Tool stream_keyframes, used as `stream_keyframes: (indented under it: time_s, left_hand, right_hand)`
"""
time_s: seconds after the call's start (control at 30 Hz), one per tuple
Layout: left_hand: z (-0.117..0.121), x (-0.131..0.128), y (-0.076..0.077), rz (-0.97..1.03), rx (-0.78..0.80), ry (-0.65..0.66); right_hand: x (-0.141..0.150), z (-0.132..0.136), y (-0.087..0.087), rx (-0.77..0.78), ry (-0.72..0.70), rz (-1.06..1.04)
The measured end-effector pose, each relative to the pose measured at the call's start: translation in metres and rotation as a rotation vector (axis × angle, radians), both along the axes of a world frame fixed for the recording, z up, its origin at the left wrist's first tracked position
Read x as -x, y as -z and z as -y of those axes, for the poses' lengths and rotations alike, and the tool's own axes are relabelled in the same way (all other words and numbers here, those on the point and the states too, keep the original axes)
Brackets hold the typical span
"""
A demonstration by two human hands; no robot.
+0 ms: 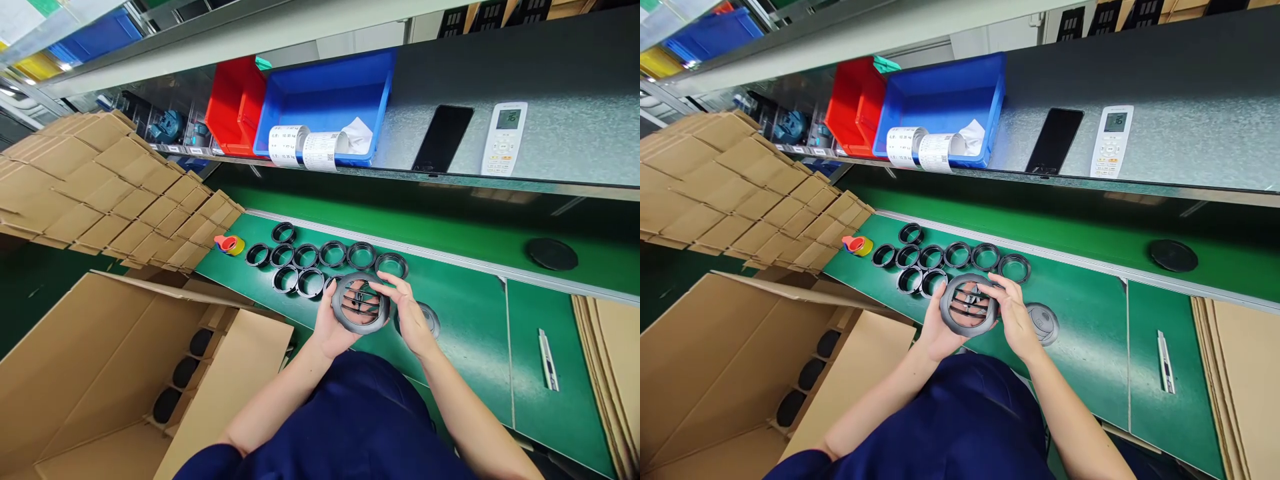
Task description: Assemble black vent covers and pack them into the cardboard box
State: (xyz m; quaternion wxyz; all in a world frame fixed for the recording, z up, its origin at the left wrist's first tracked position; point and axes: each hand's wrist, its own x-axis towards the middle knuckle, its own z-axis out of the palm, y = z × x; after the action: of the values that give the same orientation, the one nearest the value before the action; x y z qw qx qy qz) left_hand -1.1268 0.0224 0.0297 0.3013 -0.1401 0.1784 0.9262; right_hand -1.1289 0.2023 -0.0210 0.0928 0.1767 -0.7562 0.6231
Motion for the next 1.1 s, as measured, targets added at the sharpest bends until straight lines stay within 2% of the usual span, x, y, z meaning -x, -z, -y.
stream_keyframes:
  time_s: [0.13,0.2,0.3,0.4,0.5,0.57,0.63,0.7,0.83,0.87,0.97,1.03,1.1]
  left_hand:
    - [0.005,0.004,0.006,0.033,-0.027,0.001]
    - [0.008,0.007,0.014,0.086,-0.010,-0.044]
    - [0.012,0.011,0.032,0.204,0.115,-0.089]
    - [0.009,0.013,0.049,0.290,0.220,0.019]
    - [0.001,0.015,0.058,0.315,0.264,0.103]
    - [-0.003,0.019,0.059,0.286,0.271,0.085]
    - [-0.003,0.024,0.058,0.250,0.266,0.070]
    - [0.001,0.031,0.060,0.251,0.280,0.114]
    - [0.020,0.046,0.068,0.237,0.408,0.090]
    - [0.026,0.050,0.070,0.224,0.420,0.065]
    - [0.041,0.055,0.076,0.233,0.412,0.019]
    - [0.050,0.055,0.078,0.278,0.428,-0.020]
    - [0.057,0.052,0.081,0.323,0.458,-0.057]
  right_hand:
    - [0.000,0.006,0.005,-0.125,0.025,-0.093]
    - [0.000,0.013,0.012,-0.296,0.003,-0.206]
    - [0.002,0.021,0.028,-0.523,-0.081,-0.295]
    - [0.007,0.024,0.043,-0.557,-0.168,-0.097]
    - [0.013,0.023,0.048,-0.533,-0.280,0.182]
    - [0.019,0.022,0.047,-0.537,-0.361,0.235]
    - [0.031,0.020,0.049,-0.546,-0.415,0.197]
    - [0.052,0.016,0.056,-0.568,-0.335,0.136]
    - [0.114,-0.002,0.087,-0.770,0.239,0.147]
    - [0.128,-0.007,0.097,-0.834,0.317,0.161]
    - [0.155,-0.015,0.127,-0.983,0.304,0.158]
    - [0.159,-0.018,0.142,-1.040,0.285,0.146]
    - [0.157,-0.020,0.150,-1.080,0.278,0.139]
